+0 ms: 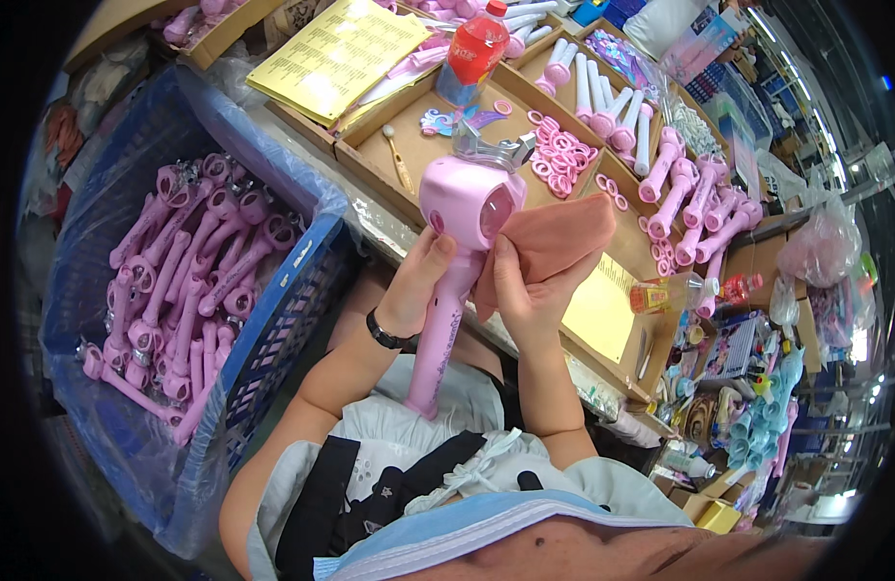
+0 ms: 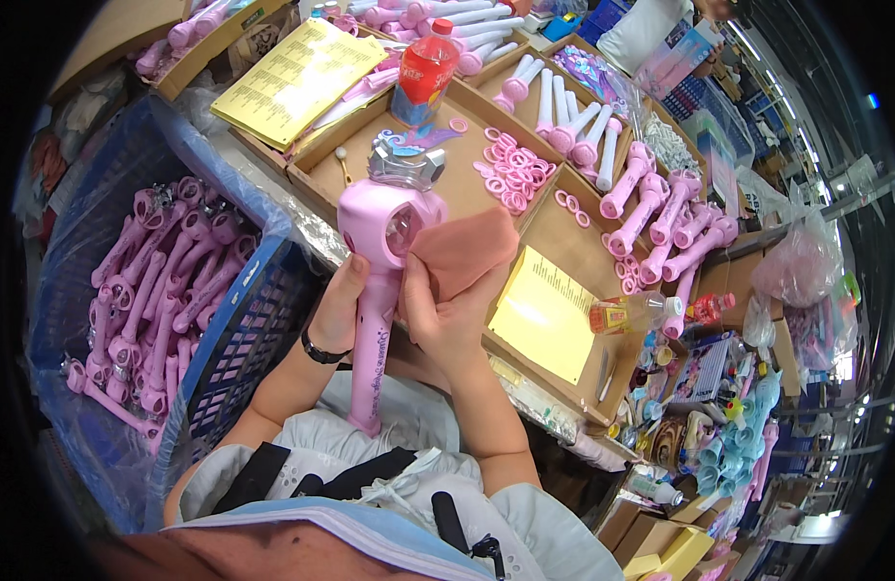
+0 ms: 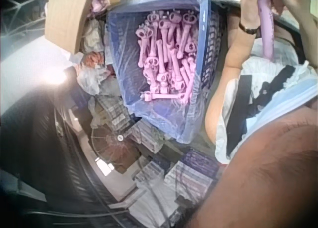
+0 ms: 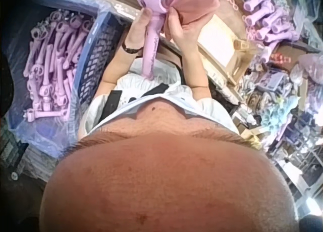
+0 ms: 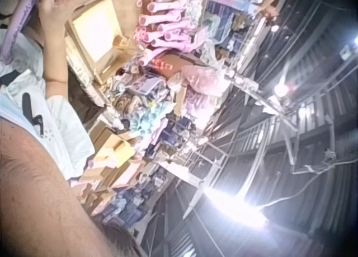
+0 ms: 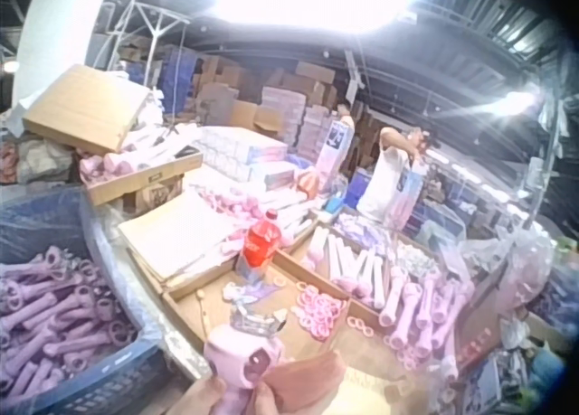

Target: The person assembles pink bubble-blowing wands by attaching clear plastic heads to pink handles, wiping the surfaces with a cloth, and using a small blade to trim excess plastic. They then test the assembled wands by activating their lights and placing them into a blue crate.

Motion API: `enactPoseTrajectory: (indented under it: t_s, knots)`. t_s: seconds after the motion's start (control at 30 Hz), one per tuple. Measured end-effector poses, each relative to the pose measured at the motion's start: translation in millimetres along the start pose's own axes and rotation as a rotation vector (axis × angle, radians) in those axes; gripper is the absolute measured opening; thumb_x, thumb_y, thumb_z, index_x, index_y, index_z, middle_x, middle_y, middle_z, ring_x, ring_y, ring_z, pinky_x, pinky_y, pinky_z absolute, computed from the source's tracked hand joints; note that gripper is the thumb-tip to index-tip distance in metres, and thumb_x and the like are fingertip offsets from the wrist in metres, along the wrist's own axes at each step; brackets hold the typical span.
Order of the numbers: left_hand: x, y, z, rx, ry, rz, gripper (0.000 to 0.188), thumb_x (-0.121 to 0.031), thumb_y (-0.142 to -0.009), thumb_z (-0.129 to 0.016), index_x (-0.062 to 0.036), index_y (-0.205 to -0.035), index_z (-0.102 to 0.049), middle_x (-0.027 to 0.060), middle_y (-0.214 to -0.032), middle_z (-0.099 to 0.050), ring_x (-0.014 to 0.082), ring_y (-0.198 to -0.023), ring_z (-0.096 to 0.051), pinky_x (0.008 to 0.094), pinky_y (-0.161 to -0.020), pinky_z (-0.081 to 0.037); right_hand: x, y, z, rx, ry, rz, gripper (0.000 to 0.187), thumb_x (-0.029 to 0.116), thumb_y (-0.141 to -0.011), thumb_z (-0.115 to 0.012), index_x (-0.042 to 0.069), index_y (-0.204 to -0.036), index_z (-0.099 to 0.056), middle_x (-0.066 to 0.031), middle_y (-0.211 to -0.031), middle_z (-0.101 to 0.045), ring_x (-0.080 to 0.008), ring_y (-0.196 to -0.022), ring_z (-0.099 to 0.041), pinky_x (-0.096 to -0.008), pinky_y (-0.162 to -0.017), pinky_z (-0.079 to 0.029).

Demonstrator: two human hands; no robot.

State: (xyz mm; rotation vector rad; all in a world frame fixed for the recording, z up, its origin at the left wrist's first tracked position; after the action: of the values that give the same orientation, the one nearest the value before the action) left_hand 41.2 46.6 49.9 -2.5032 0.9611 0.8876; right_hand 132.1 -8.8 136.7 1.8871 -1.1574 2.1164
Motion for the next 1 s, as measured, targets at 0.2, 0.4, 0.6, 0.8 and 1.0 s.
enactPoseTrajectory:
  t_s: [0.2,0.4,0.6,0.8,1.0]
  knots:
    - [-1,1,0,-0.002,-0.054,-0.005,0.054,-0.032,-0.089,-0.060,-0.0024,-0.127,-0.037,0.0058,-0.112,-0.053,0.0122,-0.099,-0.055,0.0253,-0.083,-0.046,-4,-15,13,-0.062,0.033,0.022,0.085,0.003,-0.082,-0.065,0.002,-0.141,-0.004,-0.0134,-0.128,-0.036,-0.0182,-0.112,-0.046,-0.0295,-0.094,-0.040]
    - [-35,15,-24,-0.117,-0.967,-0.503,0.077,-0.013,-0.080,-0.068,0.0018,-0.137,-0.020,0.0177,-0.128,-0.041,0.0234,-0.113,-0.050,0.0317,-0.094,-0.041,-20,-23,10,0.045,-0.225,-0.094,0.096,0.015,-0.080,-0.069,0.004,-0.141,0.004,-0.0180,-0.135,-0.030,-0.0232,-0.122,-0.039,-0.0358,-0.102,-0.033]
    - [-20,9,-14,-0.010,-0.481,-0.366,0.080,-0.013,-0.079,-0.069,-0.0043,-0.140,-0.017,0.0155,-0.128,-0.040,0.0209,-0.113,-0.048,0.0345,-0.092,-0.042,-41,-16,8,0.020,-0.525,-0.232,0.090,0.023,-0.078,-0.066,0.011,-0.141,-0.002,-0.0135,-0.133,-0.035,-0.0244,-0.122,-0.041,-0.0383,-0.100,-0.036]
    - [2,0,-9,0.175,-0.165,0.026,0.060,-0.017,-0.087,-0.062,-0.0052,-0.135,-0.028,0.0064,-0.121,-0.046,0.0137,-0.110,-0.047,0.0301,-0.092,-0.040,-57,-10,7,-0.035,-0.653,-0.341,0.087,0.024,-0.081,-0.062,0.014,-0.142,0.000,-0.0173,-0.126,-0.041,-0.0247,-0.112,-0.049,-0.0382,-0.091,-0.045]
    - [-5,-5,0,0.023,-0.131,-0.029,0.053,-0.016,-0.088,-0.061,-0.0038,-0.131,-0.034,0.0060,-0.122,-0.046,0.0125,-0.110,-0.047,0.0282,-0.093,-0.040,-63,-12,10,-0.081,-0.633,-0.327,0.079,0.012,-0.085,-0.058,0.008,-0.142,-0.003,-0.0148,-0.130,-0.037,-0.0225,-0.120,-0.042,-0.0360,-0.101,-0.035]
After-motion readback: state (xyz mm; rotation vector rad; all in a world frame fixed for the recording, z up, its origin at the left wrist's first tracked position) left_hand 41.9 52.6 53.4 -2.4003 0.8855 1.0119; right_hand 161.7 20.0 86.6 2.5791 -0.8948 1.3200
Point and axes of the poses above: each hand's wrist, its own y-axis away from the middle knuckle, its own z-axis out of the back of the hand, x = y × z, the point moved 10 cm from there along -y, towards the middle knuckle
